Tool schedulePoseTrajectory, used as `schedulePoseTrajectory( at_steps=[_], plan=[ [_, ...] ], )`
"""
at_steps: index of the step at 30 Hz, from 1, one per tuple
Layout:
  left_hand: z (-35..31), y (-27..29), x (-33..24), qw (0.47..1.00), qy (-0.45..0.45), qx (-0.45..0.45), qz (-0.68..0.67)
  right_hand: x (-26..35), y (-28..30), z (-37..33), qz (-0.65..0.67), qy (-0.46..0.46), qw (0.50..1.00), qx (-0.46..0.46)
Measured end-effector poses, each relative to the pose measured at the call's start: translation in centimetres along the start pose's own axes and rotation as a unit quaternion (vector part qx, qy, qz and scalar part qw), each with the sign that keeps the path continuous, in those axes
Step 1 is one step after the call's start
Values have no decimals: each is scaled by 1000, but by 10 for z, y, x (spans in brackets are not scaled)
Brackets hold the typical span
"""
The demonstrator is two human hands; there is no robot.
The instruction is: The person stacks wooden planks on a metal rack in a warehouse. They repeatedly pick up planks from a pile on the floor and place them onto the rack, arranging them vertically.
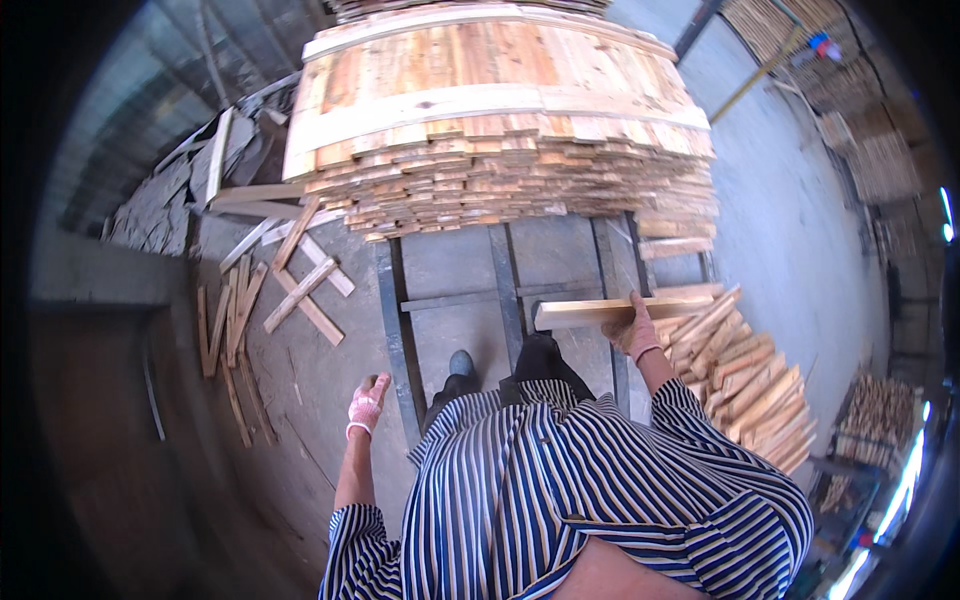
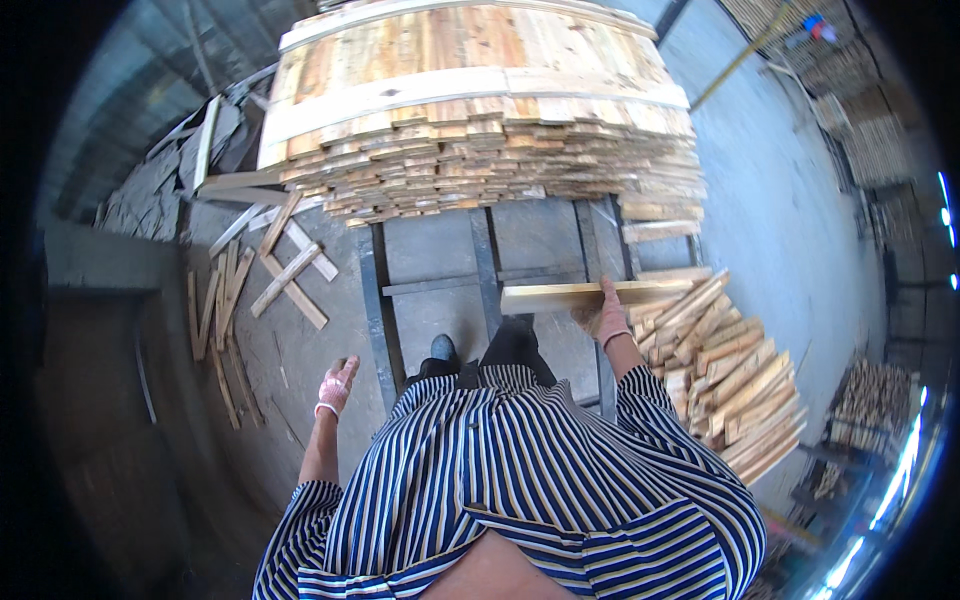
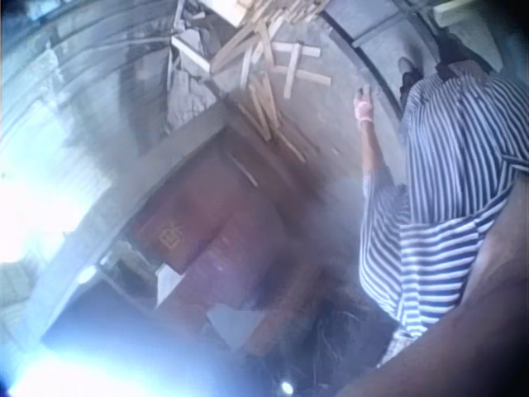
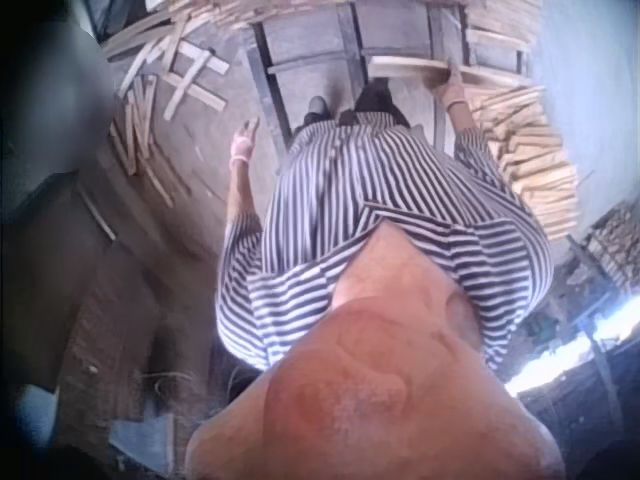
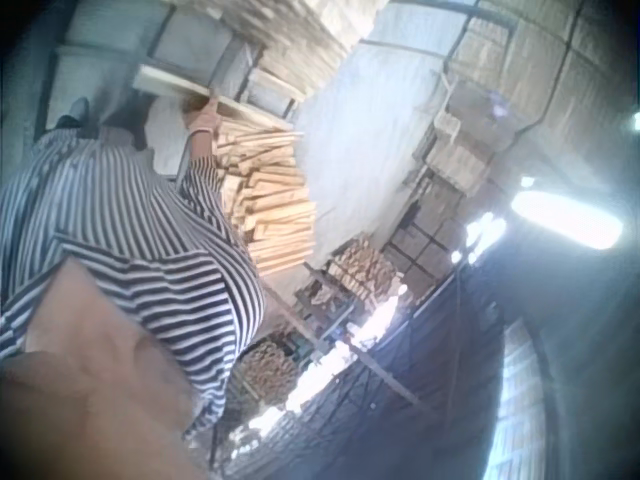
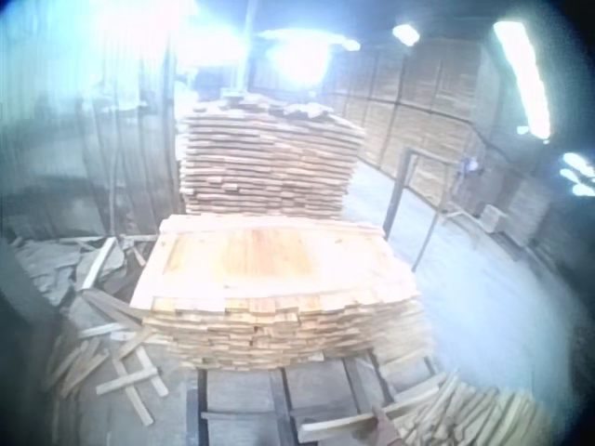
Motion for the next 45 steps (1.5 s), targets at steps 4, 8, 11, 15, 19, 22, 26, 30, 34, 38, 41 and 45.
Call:
schedulePoseTrajectory(
  at_steps=[4, 8, 11, 15, 19, 22, 26, 30, 34, 38, 41, 45],
  plan=[
    [27, -30, -55, 991, -121, 49, -16, 4, 22, -58, 51, 35, 994, -92],
    [69, -98, -116, 944, -90, 221, -229, 9, 11, -97, -44, 27, 998, -27],
    [35, -171, -220, 894, -29, 370, -251, 1, -5, -144, -104, 63, 992, 45],
    [-71, -258, -325, 778, -8, 562, -279, -4, -31, -148, -301, 113, 946, 50],
    [-133, -327, -384, 744, 53, 573, -339, 12, -37, -173, -508, 195, 836, -69],
    [-97, -326, -383, 763, 59, 558, -321, -14, -32, -150, -545, 297, 781, -66],
    [-73, -364, -396, 712, 118, 587, -367, 68, 61, -224, -409, 335, 823, -207],
    [-126, -429, -455, 753, 83, 579, -301, 172, 333, -293, -376, 192, 661, -620],
    [-152, -456, -482, 735, 96, 625, -246, 186, 453, -405, -244, 16, 624, -742],
    [-179, -497, -518, 759, 112, 600, -227, 165, 509, -425, -254, -60, 683, -682],
    [-188, -516, -540, 761, 104, 604, -212, 187, 489, -399, -469, -83, 591, -651],
    [-197, -543, -546, 750, 154, 623, -160, 177, 536, -367, -478, -83, 529, -696]
  ],
)
Point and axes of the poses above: each hand's wrist, its own z-axis towards the middle knuckle, its own y-axis out of the back of the hand, x = y × z, the point moved 8 cm from there along z, towards the middle knuckle, and after that the axes turned 4 degrees about x, right-handed, at the moved point
